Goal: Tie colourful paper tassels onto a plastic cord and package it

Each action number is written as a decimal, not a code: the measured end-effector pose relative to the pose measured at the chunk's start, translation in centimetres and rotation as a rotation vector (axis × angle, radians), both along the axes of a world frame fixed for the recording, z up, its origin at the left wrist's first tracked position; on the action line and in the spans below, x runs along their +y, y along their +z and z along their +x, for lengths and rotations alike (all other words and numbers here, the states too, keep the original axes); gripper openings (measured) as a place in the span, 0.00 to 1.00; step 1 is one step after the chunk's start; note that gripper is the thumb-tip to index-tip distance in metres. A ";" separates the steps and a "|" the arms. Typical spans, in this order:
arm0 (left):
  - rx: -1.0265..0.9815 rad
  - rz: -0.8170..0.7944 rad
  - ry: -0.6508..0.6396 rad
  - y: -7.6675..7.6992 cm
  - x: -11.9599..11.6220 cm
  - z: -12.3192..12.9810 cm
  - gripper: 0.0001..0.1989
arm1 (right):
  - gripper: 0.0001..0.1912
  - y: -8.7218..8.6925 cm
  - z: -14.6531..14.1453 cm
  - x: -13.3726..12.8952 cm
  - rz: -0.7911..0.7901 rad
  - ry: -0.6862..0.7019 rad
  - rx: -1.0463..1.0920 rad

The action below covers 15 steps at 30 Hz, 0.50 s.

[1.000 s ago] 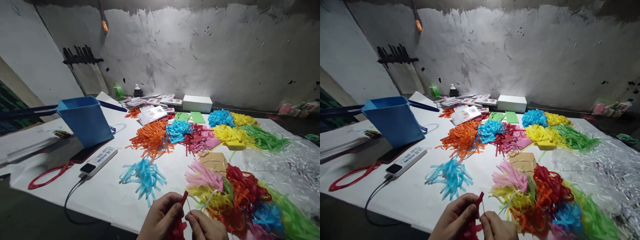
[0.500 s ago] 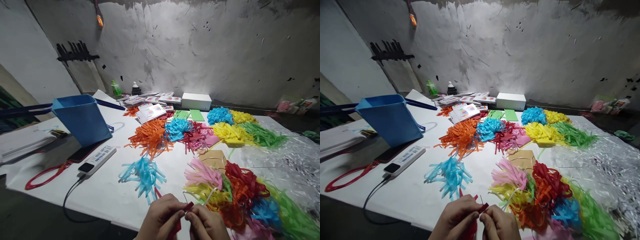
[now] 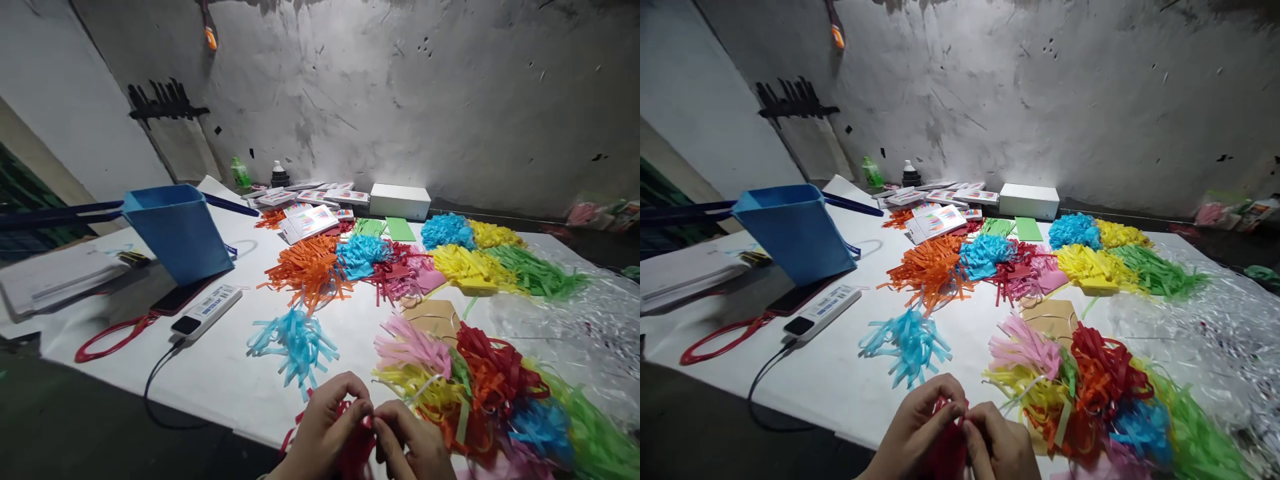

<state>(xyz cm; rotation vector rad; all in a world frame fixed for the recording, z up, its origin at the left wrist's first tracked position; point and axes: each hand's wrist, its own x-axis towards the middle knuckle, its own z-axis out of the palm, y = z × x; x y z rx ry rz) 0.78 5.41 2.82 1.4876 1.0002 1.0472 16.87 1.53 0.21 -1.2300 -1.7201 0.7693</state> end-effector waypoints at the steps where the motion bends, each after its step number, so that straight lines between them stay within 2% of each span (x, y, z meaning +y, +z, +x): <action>1: -0.011 0.038 0.049 -0.1 0.4 -0.4 0.17 | 0.15 -0.2 0.7 0.3 0.085 0.001 -0.088; 3: -0.075 0.073 0.191 -0.1 1.5 -1.7 0.16 | 0.13 -0.4 3.2 1.1 0.240 0.014 -0.260; 6: -0.197 0.072 0.376 0.2 3.4 -4.5 0.15 | 0.11 -0.4 8.8 2.3 0.373 -0.021 -0.519; 8: -0.210 0.105 0.446 0.6 4.2 -5.8 0.15 | 0.13 -0.2 11.5 3.0 0.431 -0.202 -0.710; 9: -0.188 0.135 0.464 0.8 4.2 -6.0 0.14 | 0.14 -0.1 12.0 3.2 0.479 -0.326 -0.755; 11: -0.091 0.219 0.438 1.0 3.6 -5.2 0.13 | 0.17 -0.2 10.5 3.5 0.547 -0.463 -0.738; 12: -0.031 0.266 0.391 1.1 3.1 -4.5 0.13 | 0.18 -0.3 8.8 3.6 0.550 -0.440 -0.672; 14: 0.071 0.343 0.242 0.9 2.1 -2.7 0.13 | 0.20 -0.9 4.5 3.5 0.547 -0.294 -0.574; 15: 0.106 0.362 0.163 0.7 1.8 -2.0 0.13 | 0.18 -1.2 2.4 3.4 0.508 -0.197 -0.443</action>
